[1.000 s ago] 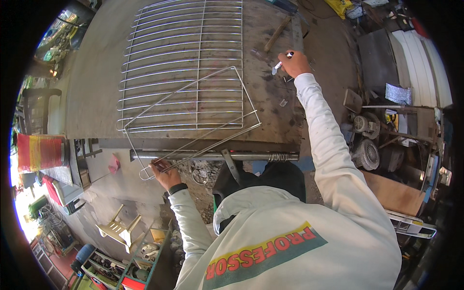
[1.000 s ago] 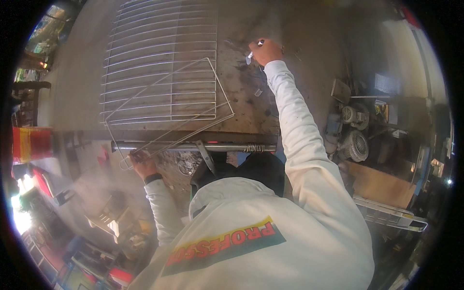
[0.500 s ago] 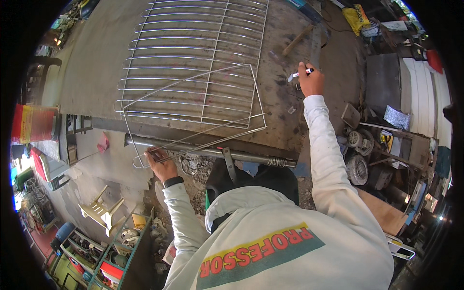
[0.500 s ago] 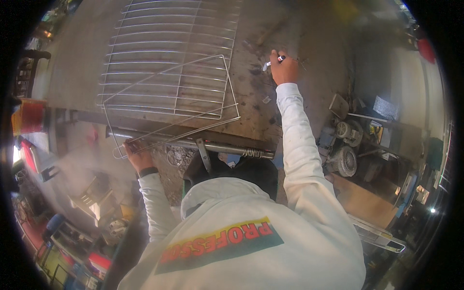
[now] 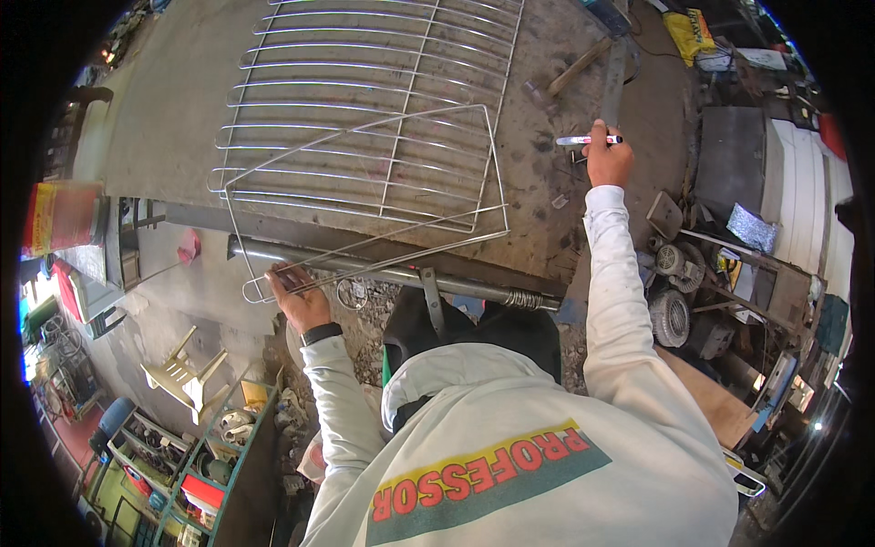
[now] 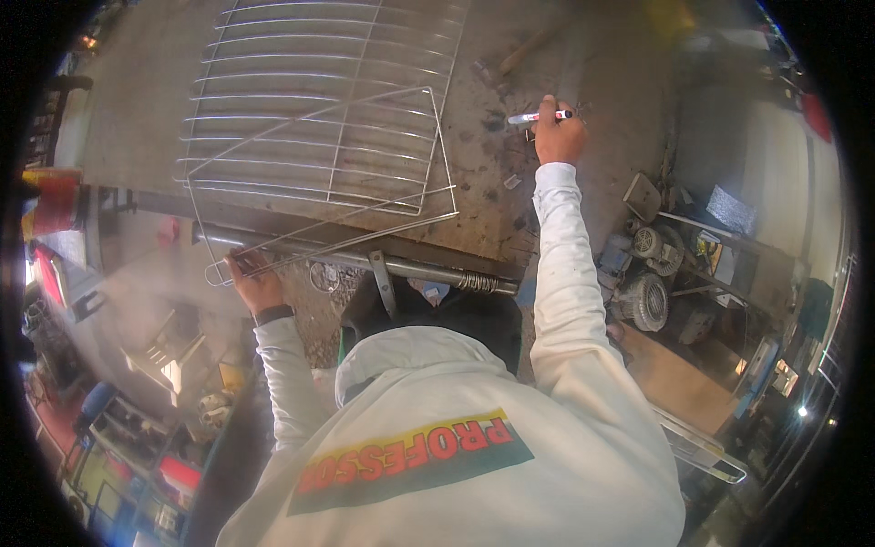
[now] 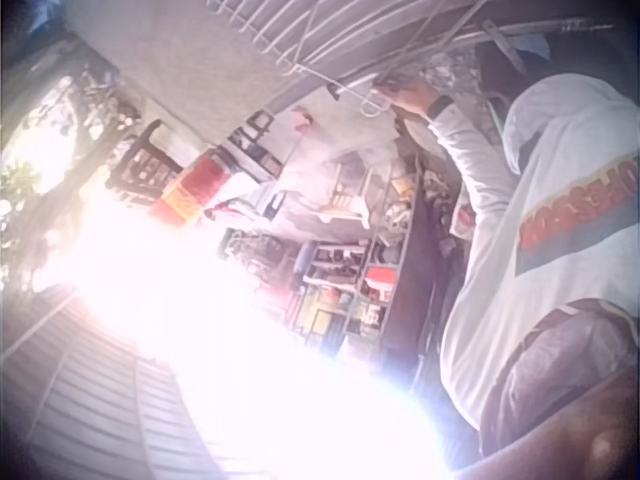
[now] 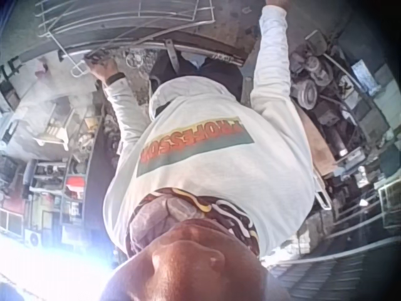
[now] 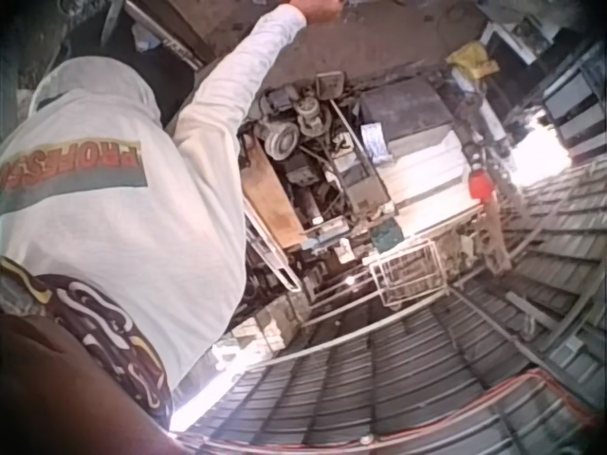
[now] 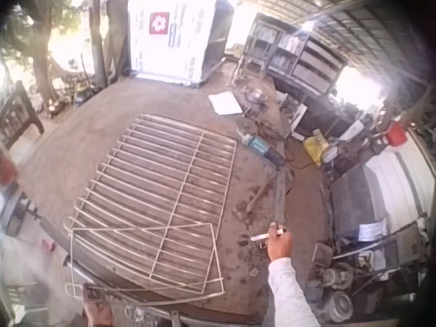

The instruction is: The person bends metal rods into U-shapes using a vise and hammer, then walks to a workbench to assemble them into a metal grate. They mark the grate with a marker and carry the finished assembly through the workshop.

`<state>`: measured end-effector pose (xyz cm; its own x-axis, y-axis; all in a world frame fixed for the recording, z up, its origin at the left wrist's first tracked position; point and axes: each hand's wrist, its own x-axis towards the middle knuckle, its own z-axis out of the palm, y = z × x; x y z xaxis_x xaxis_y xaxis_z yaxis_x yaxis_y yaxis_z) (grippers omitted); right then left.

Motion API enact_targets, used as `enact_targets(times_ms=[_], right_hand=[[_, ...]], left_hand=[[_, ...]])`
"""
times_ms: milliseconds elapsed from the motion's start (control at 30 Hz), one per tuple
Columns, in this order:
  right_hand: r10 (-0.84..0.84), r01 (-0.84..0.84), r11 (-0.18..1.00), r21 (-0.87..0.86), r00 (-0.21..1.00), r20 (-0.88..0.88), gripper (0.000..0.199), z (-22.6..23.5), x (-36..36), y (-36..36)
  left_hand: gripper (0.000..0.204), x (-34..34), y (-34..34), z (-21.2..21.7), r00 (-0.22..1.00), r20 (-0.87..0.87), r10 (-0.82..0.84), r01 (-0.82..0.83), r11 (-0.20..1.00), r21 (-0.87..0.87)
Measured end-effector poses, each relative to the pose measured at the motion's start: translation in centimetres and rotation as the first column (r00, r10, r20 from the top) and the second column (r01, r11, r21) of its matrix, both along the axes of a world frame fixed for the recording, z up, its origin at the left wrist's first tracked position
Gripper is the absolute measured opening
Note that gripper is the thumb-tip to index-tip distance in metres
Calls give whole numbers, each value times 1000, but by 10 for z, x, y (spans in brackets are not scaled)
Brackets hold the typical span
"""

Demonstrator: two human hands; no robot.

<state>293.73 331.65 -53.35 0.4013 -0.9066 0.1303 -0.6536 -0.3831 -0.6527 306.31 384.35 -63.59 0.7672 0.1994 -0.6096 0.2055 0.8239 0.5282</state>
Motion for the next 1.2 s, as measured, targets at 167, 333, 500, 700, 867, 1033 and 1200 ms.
enact_targets(times_ms=[167,333,500,700,867,1033,1200], right_hand=[[11,-49,940,-336,994,-113,38,-26,4,0],[89,-142,899,-415,985,-145,38,-50,0,-1],[75,-106,987,121,969,237,42,-36,-11,-4],[139,-248,921,301,930,340,29,8,-62,87],[132,-180,974,140,946,297,32,43,-160,116],[-188,82,872,482,966,176,36,67,-318,154],[-722,263,382,886,684,108,40,-3,-502,258]], left_hand=[[26,-1,2,-4,1000,-1,-31,31,1000,5],[26,2,-2,-4,999,11,-46,46,999,5],[26,4,-14,4,994,22,-106,106,994,-12],[25,28,-11,44,993,112,-26,1,975,223],[33,85,8,126,892,357,-277,115,903,414],[12,134,-27,284,604,658,-450,263,892,368],[15,104,-116,428,168,661,-731,510,638,576]])
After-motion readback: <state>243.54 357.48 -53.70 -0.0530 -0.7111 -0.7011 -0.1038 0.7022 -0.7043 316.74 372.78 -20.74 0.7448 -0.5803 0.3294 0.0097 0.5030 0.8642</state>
